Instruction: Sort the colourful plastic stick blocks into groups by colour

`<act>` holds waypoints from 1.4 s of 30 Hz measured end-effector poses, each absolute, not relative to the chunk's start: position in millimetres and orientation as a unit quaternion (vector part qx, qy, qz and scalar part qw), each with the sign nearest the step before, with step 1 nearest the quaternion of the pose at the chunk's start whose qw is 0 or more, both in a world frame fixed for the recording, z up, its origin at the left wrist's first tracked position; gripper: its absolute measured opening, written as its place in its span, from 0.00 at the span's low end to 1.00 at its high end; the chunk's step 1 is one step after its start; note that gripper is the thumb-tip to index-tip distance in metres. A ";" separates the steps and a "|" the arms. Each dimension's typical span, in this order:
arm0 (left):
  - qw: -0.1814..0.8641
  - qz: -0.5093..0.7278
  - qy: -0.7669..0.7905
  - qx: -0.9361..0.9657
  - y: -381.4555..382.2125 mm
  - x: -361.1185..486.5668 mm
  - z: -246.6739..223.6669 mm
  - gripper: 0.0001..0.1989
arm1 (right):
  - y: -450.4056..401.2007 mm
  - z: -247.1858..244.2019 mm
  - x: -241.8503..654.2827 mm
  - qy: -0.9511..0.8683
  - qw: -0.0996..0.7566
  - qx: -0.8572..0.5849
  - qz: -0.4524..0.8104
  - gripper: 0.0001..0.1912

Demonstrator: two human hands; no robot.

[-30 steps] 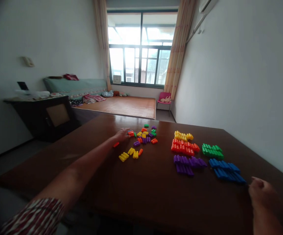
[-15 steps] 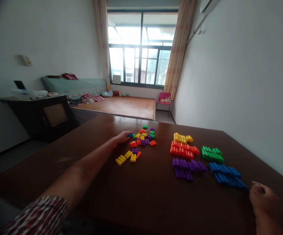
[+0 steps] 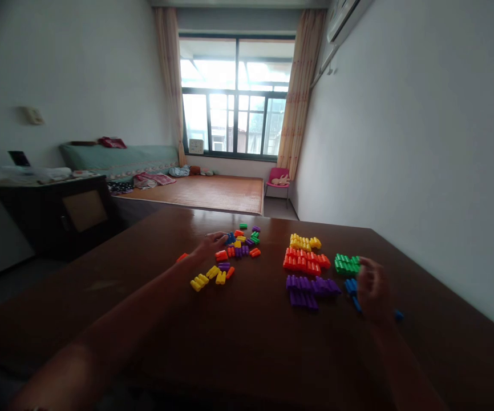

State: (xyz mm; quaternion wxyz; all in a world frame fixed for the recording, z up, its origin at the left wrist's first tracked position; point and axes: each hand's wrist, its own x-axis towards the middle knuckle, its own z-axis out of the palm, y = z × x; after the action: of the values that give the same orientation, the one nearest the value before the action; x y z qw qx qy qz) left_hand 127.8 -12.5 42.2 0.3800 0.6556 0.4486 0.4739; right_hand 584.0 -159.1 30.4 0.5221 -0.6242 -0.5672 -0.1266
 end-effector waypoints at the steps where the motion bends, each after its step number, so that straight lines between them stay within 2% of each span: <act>1: 0.427 0.485 0.416 0.640 -22.5 140.7 43.8 0.21 | -151.9 43.0 554.2 -0.602 0.507 -0.613 -0.073 0.25; 3: 0.491 0.486 0.371 0.620 -43.3 167.1 45.5 0.23 | -138.0 59.8 496.7 -0.673 0.472 -0.569 0.034 0.24; 7: 0.513 0.478 0.359 0.616 -79.9 211.2 42.5 0.22 | -121.2 56.7 416.9 -0.746 0.446 -0.475 0.137 0.24; 14: 0.554 0.482 0.384 0.560 -107.7 235.7 34.6 0.20 | -133.6 32.3 394.4 -0.781 0.428 -0.449 0.074 0.29; 20: 0.559 0.404 0.378 0.618 -108.7 245.5 33.9 0.22 | -148.0 37.3 430.3 -0.746 0.431 -0.506 0.035 0.25; 25: 0.456 0.361 0.391 0.713 -95.8 219.4 27.7 0.20 | -166.8 27.0 554.4 -0.564 0.473 -0.668 -0.112 0.23; 29: 0.340 0.413 0.421 0.733 -78.7 185.8 19.9 0.14 | -190.5 -4.4 642.4 -0.431 0.406 -0.790 -0.157 0.25; 33: 0.284 0.464 0.457 0.704 -72.0 167.7 21.7 0.11 | -196.9 -32.8 667.4 -0.445 0.372 -0.799 -0.160 0.28; 38: 0.229 0.492 0.498 0.677 -66.3 146.8 32.3 0.12 | -187.5 -44.0 673.2 -0.466 0.361 -0.788 -0.179 0.36; 42: 0.179 0.481 0.534 0.672 -54.9 121.3 31.9 0.12 | -186.0 -42.2 678.8 -0.454 0.400 -0.769 -0.208 0.33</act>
State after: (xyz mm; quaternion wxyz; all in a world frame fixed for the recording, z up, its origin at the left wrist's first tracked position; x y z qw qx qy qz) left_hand 121.3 -54.9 31.9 0.1793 0.6719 0.5343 0.4806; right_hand 678.8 -186.0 -42.2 0.4003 -0.7686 -0.4536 -0.2081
